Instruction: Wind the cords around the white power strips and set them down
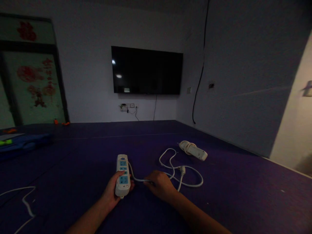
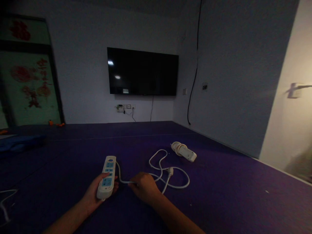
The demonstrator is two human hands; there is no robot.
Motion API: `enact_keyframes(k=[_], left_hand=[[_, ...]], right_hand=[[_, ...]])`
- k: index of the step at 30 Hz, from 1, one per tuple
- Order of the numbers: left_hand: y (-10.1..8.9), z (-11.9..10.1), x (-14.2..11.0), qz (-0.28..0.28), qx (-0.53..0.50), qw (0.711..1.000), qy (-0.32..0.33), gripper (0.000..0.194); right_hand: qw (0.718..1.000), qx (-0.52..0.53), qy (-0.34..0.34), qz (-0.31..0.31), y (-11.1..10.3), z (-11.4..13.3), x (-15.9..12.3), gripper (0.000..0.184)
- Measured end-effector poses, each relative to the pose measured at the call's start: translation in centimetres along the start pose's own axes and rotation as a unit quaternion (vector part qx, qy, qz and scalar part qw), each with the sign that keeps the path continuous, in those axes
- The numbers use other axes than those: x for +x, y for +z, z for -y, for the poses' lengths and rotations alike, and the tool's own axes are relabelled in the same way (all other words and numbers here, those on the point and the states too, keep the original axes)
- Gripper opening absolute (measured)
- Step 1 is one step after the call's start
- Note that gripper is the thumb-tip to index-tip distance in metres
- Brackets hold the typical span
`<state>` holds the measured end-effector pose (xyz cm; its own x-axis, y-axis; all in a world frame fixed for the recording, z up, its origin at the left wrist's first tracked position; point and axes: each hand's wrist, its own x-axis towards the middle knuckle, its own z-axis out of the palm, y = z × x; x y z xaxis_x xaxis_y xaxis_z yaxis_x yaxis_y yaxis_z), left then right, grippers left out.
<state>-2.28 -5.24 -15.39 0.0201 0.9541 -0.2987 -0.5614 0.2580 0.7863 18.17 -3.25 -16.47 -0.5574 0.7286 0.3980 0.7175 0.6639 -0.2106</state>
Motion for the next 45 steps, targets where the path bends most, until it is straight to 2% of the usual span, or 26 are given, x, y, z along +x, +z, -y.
enact_keyframes(k=[3,8,15,18,23,25,28,33,36,38,42,45], left_hand=[[-0.9,-0.3,0.5,-0.004,0.03,1.0,-0.004,0.015],[-2.3,-0.7,1.4,-0.041,0.096,0.994,0.043,0.011],[-2.6,-2.5,0.9,-0.08,0.224,0.96,0.145,0.007],[-2.6,-3.2,0.7,-0.095,0.276,0.945,0.149,0.005],[-3.4,-4.1,1.3,-0.109,0.321,0.929,0.15,0.018],[-3.8,-4.3,1.7,-0.115,0.379,0.904,0.162,0.024],[-4.5,-4.5,2.3,-0.116,0.49,0.847,0.168,0.031],[-5.1,-4.8,2.8,-0.128,0.595,0.778,0.157,0.036],[-4.8,-5.0,2.5,-0.138,0.679,0.703,0.159,0.041],[-4.5,-5.0,2.1,-0.139,0.716,0.666,0.155,0.045],[-3.9,-5.1,1.4,-0.147,0.749,0.626,0.158,0.047],[-3.5,-5.2,0.9,-0.151,0.76,0.612,0.158,0.05]], right_hand=[[1.0,-0.002,-0.001,0.0,-0.1,0.0,0.0,0.022],[1.0,0.002,-0.005,0.006,0.0,-0.1,0.0,0.022],[1.0,0.006,-0.012,-0.007,0.3,-0.3,-0.1,0.022],[1.0,0.002,-0.01,-0.004,0.2,-0.2,-0.1,0.023],[1.0,0.001,-0.011,-0.008,0.1,-0.1,-0.1,0.023],[1.0,0.004,-0.012,-0.007,0.1,-0.1,-0.1,0.023],[1.0,0.0,-0.009,0.002,0.2,-0.2,-0.1,0.023],[1.0,0.003,-0.003,0.006,0.3,-0.3,-0.1,0.023],[1.0,0.006,-0.009,0.006,0.2,-0.3,-0.1,0.024],[1.0,0.005,-0.012,0.005,0.2,-0.3,-0.1,0.026],[1.0,0.002,-0.009,0.007,0.2,-0.2,-0.1,0.026],[1.0,0.002,-0.008,0.006,0.2,-0.2,-0.1,0.026]])
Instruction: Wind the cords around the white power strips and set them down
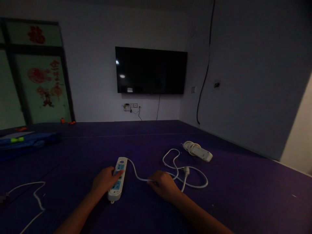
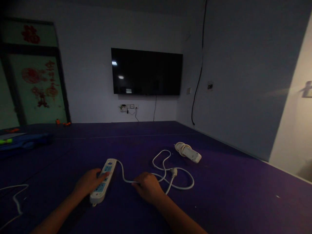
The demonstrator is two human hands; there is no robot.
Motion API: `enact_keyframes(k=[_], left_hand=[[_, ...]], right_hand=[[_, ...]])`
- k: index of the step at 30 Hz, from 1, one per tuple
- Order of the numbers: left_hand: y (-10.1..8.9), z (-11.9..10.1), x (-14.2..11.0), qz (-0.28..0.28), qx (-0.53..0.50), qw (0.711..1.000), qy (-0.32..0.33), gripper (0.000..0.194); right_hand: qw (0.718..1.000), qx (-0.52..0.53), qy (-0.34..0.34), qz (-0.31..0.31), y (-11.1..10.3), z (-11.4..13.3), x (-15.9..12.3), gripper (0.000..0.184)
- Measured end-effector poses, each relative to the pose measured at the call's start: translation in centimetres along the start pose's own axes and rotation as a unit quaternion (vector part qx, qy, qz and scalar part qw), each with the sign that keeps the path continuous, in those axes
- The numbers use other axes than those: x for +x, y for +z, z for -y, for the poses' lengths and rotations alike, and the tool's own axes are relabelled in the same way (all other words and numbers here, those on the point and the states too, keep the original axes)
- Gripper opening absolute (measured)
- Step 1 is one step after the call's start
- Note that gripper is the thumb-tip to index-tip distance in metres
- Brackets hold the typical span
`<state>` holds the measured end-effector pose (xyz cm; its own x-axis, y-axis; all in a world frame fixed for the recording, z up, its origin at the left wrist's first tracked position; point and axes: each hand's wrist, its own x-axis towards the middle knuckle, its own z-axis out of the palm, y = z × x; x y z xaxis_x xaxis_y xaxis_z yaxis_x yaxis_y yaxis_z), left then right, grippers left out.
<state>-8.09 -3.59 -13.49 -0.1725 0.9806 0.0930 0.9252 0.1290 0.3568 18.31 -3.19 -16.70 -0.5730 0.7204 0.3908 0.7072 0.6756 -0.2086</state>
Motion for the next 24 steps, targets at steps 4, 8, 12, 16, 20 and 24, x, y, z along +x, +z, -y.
enact_keyframes(k=[4,8,12,16,20,24], left_hand=[[-0.4,-0.5,-0.5,-0.004,0.025,1.0,0.004,0.054],[-0.6,-0.8,-0.8,-0.009,0.034,0.999,0.001,0.059],[-0.4,-0.8,-0.9,-0.021,0.051,0.998,0.006,0.06],[-0.2,-0.6,-0.8,-0.077,0.075,0.994,0.019,0.06],[0.7,0.0,-0.3,-0.189,0.047,0.973,0.127,0.052],[2.3,0.8,0.8,-0.216,-0.011,0.952,0.215,0.05]], right_hand=[[1.0,0.002,0.005,0.005,-0.1,0.1,0.0,0.027],[1.0,-0.001,0.015,0.004,-0.1,0.2,0.0,0.025],[1.0,-0.005,0.016,0.01,0.0,0.1,0.0,0.024],[1.0,-0.009,0.01,0.01,0.1,-0.1,0.0,0.025],[1.0,-0.01,0.009,0.009,0.1,-0.1,0.0,0.026],[1.0,-0.009,0.014,0.013,0.1,-0.1,0.0,0.026]])
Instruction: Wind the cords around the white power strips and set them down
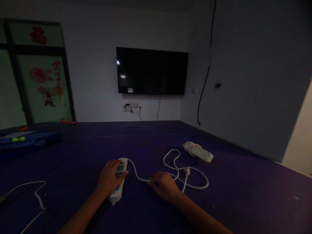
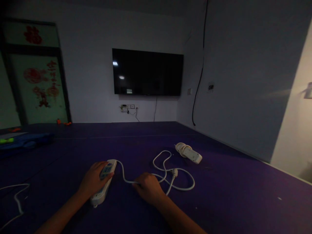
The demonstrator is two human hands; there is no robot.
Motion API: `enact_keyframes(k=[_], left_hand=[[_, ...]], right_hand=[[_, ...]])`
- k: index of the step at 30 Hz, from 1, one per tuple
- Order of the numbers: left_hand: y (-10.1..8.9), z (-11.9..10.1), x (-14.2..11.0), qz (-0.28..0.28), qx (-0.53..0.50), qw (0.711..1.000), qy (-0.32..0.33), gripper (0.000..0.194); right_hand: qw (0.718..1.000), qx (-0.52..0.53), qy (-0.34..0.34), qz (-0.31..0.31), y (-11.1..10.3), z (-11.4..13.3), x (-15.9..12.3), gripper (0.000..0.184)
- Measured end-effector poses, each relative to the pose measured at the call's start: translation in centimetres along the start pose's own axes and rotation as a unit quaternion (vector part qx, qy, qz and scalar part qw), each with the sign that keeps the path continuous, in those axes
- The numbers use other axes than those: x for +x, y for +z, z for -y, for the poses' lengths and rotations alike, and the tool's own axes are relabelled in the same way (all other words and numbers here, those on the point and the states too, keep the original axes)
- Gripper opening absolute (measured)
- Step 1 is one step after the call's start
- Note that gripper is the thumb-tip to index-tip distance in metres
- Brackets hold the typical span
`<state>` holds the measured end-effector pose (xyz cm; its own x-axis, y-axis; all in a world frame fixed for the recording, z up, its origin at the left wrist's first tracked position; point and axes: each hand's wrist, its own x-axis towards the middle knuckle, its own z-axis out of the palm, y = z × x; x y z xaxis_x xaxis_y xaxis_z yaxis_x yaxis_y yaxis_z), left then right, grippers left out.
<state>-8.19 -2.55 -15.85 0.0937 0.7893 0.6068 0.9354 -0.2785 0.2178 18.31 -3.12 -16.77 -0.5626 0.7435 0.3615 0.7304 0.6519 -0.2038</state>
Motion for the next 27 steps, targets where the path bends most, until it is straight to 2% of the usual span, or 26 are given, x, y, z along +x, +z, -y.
enact_keyframes(k=[5,13,27], left_hand=[[1.7,1.0,-0.3,0.022,-0.064,0.997,-0.024,0.065],[1.6,1.1,-0.4,0.096,-0.113,0.987,-0.059,0.078],[2.2,1.4,-0.5,0.089,-0.134,0.986,-0.049,0.072]], right_hand=[[1.0,0.006,-0.009,0.0,-0.2,0.2,0.0,0.025],[1.0,0.015,-0.008,-0.006,-0.5,0.6,0.0,0.024],[0.999,0.03,-0.005,-0.009,-0.2,0.3,0.0,0.024]])
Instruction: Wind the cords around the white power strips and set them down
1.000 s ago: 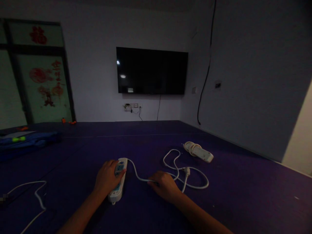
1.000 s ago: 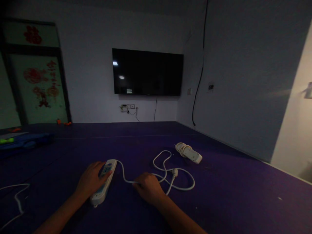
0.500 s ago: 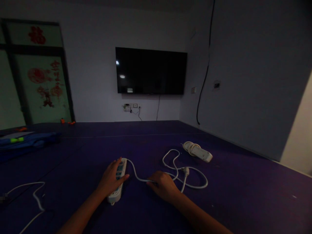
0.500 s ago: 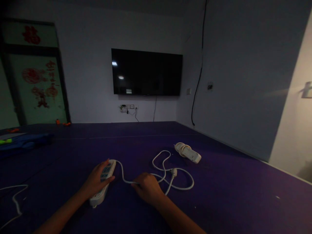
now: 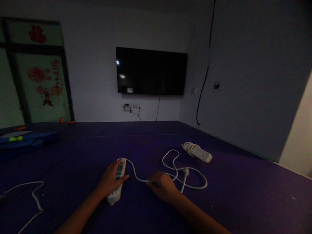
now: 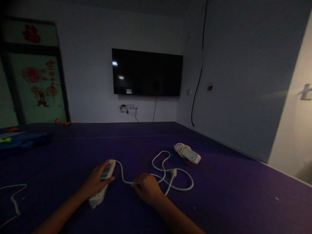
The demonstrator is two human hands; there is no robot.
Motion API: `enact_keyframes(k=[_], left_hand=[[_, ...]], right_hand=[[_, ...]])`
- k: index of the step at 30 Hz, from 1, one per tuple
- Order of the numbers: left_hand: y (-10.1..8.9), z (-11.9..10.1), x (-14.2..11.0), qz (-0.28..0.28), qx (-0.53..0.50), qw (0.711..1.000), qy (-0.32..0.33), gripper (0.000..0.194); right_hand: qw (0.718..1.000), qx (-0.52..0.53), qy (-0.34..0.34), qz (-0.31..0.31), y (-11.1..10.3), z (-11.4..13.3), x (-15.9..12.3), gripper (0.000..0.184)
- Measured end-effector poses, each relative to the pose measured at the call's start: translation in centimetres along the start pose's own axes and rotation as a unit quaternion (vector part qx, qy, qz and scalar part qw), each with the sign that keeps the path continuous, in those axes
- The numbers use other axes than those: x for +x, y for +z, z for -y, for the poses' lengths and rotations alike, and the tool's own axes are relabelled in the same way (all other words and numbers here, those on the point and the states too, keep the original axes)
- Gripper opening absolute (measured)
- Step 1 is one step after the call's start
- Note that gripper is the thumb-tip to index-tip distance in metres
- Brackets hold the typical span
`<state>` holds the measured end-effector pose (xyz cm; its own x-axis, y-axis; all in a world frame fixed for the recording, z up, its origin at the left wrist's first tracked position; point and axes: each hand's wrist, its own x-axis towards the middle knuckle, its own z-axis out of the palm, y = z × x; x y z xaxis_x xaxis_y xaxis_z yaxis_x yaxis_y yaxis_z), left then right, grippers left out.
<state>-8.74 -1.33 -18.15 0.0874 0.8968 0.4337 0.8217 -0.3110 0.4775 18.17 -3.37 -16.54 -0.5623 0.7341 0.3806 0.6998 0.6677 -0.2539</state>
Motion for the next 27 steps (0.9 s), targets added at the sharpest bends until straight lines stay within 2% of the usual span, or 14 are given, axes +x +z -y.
enact_keyframes(k=[10,27], left_hand=[[-0.39,-0.39,0.0,0.029,-0.012,0.999,-0.025,0.073],[-0.53,-0.54,0.05,0.042,-0.004,0.999,-0.026,0.07]], right_hand=[[1.0,-0.016,0.001,0.014,-0.19,0.1,-0.04,0.024],[1.0,-0.008,0.002,0.009,-0.02,-0.05,0.02,0.022]])
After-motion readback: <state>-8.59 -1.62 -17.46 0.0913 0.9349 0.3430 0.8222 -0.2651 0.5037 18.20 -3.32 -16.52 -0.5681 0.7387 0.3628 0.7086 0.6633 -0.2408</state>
